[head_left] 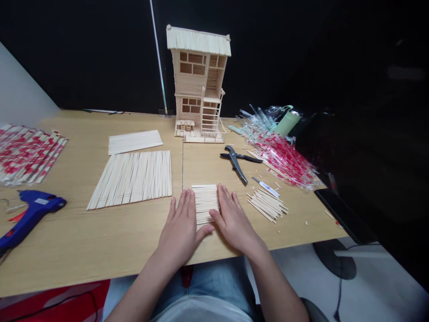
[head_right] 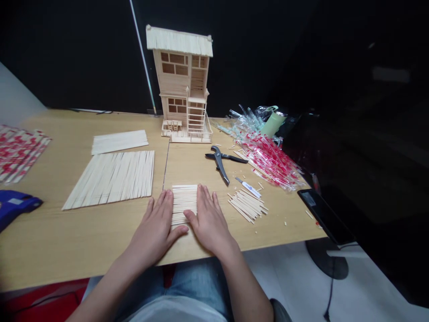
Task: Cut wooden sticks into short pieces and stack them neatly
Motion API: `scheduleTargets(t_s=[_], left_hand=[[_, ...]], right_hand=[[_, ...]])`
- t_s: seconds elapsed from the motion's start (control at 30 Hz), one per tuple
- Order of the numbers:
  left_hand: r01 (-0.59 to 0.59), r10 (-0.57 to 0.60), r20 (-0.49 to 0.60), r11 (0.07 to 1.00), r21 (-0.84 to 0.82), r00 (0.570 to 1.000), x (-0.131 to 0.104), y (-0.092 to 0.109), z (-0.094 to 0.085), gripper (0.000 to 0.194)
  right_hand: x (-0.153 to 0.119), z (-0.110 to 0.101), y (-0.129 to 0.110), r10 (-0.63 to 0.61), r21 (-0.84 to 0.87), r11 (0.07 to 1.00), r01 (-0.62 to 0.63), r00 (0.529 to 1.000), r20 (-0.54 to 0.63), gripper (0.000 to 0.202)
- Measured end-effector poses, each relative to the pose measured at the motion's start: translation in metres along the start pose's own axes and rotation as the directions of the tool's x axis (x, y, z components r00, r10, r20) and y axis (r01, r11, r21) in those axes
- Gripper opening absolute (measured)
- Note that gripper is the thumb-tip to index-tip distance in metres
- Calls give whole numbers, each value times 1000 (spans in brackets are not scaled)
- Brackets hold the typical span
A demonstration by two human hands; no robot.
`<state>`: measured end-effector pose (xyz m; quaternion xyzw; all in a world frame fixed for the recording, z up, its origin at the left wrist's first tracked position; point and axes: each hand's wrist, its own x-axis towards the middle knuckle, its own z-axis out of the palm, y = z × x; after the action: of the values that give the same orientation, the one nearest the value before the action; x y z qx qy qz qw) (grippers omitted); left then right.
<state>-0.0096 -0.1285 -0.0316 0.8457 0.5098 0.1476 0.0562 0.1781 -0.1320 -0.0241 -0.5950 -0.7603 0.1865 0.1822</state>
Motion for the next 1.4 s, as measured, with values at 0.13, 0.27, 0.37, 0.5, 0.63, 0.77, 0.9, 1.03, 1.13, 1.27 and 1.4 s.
scheduleTargets(t_s=[0.13,0.27,0.37,0.5,0.63,0.77,0.9,1.03,1.13,1.27,1.4], left_hand=[[12,-11,16,1000,-22,1000,3,-1,-1,95],[16,-15,26,999,-48,1000,6,-2,-1,93],[7,-6,17,999,-53,1000,7,-3,0,93],[11,-10,11,999,-40,1000,7,-2,0,92],[19,-19,3,999,-43,1000,6,-3,1,92],[11,-11,-3,998,-60,1000,4,-5,2,92],[6,-6,-1,997,-75,1000,3,-7,1,91],[-9,9,3,997,-71,1000,3,-7,0,90],[-9,10,16,998,-61,1000,3,-6,-1,89],[-2,4,30,998,-58,1000,3,-6,-1,89],[1,0,20,997,-77,1000,3,-6,-3,88]], right_hand=[[0,0,1,-9,-3,1000,9,1000,-5,79],[-1,1,1,-21,5,1000,21,1000,-18,77],[-1,1,1,-29,9,1000,29,1000,-13,78],[-1,0,1,-28,17,999,28,1000,-15,78],[-1,0,2,-21,49,999,22,1000,-16,78],[-2,1,5,-2,104,995,7,999,-49,76],[-3,1,6,-21,118,993,29,997,-73,73],[-3,1,5,-29,106,994,36,997,-68,73],[-3,1,5,-30,98,994,37,998,-64,73],[-3,0,5,-28,91,995,33,998,-50,75],[-3,0,4,-21,104,994,27,998,-59,75]])
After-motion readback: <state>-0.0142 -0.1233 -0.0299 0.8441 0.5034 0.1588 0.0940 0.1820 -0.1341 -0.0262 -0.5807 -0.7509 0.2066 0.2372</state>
